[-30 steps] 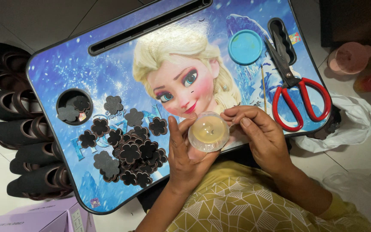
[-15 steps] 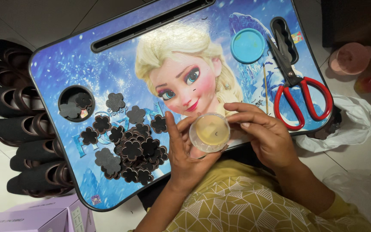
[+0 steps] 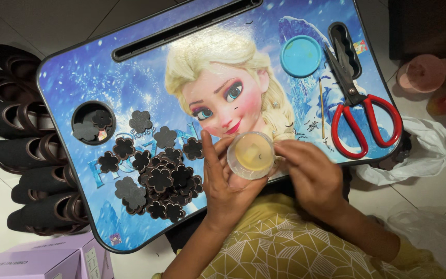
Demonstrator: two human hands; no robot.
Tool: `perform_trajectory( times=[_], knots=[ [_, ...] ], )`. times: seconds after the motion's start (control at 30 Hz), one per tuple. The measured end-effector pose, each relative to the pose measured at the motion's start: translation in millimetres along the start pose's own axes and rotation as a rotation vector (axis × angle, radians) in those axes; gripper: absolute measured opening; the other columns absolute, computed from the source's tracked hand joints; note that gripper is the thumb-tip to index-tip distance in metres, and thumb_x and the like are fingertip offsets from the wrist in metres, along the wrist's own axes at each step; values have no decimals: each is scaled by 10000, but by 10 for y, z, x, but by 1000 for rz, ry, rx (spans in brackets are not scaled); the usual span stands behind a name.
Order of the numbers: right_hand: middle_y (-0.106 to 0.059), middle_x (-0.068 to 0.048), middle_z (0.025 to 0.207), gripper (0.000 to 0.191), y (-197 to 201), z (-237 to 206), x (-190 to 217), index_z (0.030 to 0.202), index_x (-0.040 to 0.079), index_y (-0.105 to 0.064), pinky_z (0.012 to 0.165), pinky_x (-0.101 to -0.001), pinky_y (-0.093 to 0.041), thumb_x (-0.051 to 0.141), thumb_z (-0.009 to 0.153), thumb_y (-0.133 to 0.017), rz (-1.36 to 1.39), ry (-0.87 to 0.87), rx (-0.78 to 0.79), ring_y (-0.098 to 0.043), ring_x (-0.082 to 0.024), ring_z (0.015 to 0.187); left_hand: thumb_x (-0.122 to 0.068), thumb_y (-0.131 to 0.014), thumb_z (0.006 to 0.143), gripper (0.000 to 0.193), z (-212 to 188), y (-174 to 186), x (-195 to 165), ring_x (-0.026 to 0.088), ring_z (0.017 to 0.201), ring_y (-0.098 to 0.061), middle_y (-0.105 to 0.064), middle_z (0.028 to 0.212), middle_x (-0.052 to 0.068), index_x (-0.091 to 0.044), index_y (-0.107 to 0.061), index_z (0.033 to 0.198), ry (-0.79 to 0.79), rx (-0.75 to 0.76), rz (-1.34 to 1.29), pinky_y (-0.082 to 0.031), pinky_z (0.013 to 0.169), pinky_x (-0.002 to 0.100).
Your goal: The person sits on the floor with a lap tray covered in dark flower-shaped fabric cutouts. They pick up individual flower pieces, trim their edges with red-handled scissors, and stack the trimmed pieces into a pile, briefly handling a small round container of wax in between.
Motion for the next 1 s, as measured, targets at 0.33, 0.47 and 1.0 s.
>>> perform_trajectory(
  times=[0.33,0.47,1.0],
  knots=[
    [-649,-199,1269,255,-84,-61,-509,1170,-119,-668,1038,-446,-539,-15,987,-523,1205,-558,-29,-644,-301,1206,16,-911,768,1347,29,-47,3,278,1308,-631,-471,1467,162,-64,92,1663,126,11,-284,-592,1069,373],
    [-664,-187,1232,249,-103,-80,-545,1148,-105,-686,1041,-457,-530,-12,982,-526,1245,-657,-88,-651,-291,1173,14,-912,773,1368,44,-51,3,269,1296,-645,-471,1475,156,-79,122,1663,140,15,-288,-610,1050,361],
    [-662,-180,1278,274,48,-41,-361,1154,-57,-665,1080,-402,-509,-32,1041,-416,878,-337,-76,-669,-259,1174,-36,-933,761,1318,66,7,-21,289,1257,-677,-526,1440,179,-41,36,1654,54,29,-32,-617,1022,376]
  ],
)
Point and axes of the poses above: each hand's wrist, its own z-axis towards the middle knuckle, its own y-axis out of the back of the hand, x = y × z, the point moved 5 cm from there along z, towards the middle knuckle
